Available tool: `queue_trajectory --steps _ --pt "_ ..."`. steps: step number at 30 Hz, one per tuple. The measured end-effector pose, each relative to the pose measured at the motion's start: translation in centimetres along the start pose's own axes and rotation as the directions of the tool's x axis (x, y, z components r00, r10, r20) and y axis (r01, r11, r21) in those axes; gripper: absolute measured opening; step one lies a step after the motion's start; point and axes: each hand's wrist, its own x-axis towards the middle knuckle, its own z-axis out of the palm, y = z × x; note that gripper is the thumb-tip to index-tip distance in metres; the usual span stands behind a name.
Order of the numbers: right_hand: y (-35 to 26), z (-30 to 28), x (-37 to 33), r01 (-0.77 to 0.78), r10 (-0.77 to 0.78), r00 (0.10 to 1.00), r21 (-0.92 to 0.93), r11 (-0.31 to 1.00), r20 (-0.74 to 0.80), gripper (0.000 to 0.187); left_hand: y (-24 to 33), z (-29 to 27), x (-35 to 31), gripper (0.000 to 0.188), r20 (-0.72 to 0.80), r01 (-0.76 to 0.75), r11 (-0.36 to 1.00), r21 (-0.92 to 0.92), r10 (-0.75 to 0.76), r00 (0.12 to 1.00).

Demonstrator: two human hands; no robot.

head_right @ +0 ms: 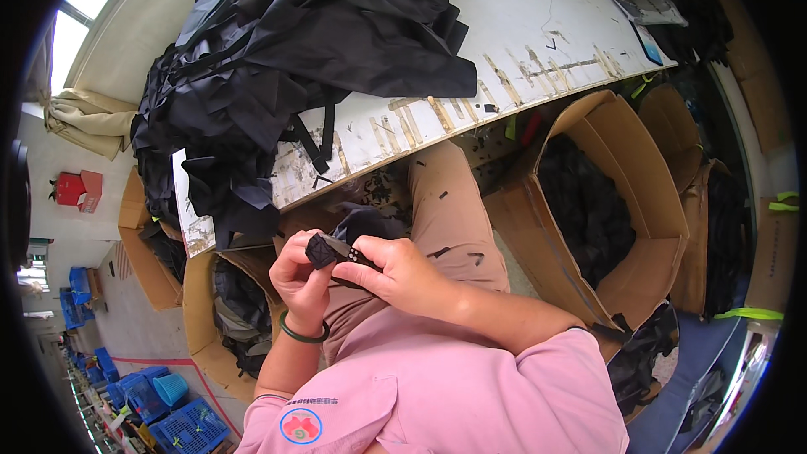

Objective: Cutting out specific sections or pieces from a large pile of black fabric using scissors.

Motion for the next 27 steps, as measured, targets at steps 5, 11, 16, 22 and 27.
queue_trajectory --steps 5,11,16,22,27 --pt "-0.6 -1.7 -0.2 -0.065 0.060 0.992 0.041 0.997 0.113 0.035 0.6 -0.8 0.8 0.012 0.143 0.343 0.861 -0.376 -0.312 0.939" --pt "-1.8 -3.7 0.1 -0.005 0.073 0.971 -0.284 0.959 0.227 0.034 0.5 -1.6 1.2 0.013 0.297 0.479 0.759 -0.441 -0.380 0.876" --pt "-1.6 -4.1 -0.1 0.140 -0.041 0.973 -0.444 0.885 0.227 0.037 0.6 -1.7 1.4 0.012 0.359 0.576 0.695 -0.430 -0.454 0.816" --pt "-0.9 -4.0 0.1 0.209 -0.102 0.967 -0.503 0.838 0.232 0.038 0.3 -2.0 1.3 0.011 0.421 0.644 0.661 -0.387 -0.495 0.760" --pt "-1.1 -4.0 0.2 0.227 -0.108 0.963 -0.530 0.817 0.246 0.037 0.6 -1.8 1.4 0.013 0.430 0.682 0.645 -0.344 -0.538 0.725"
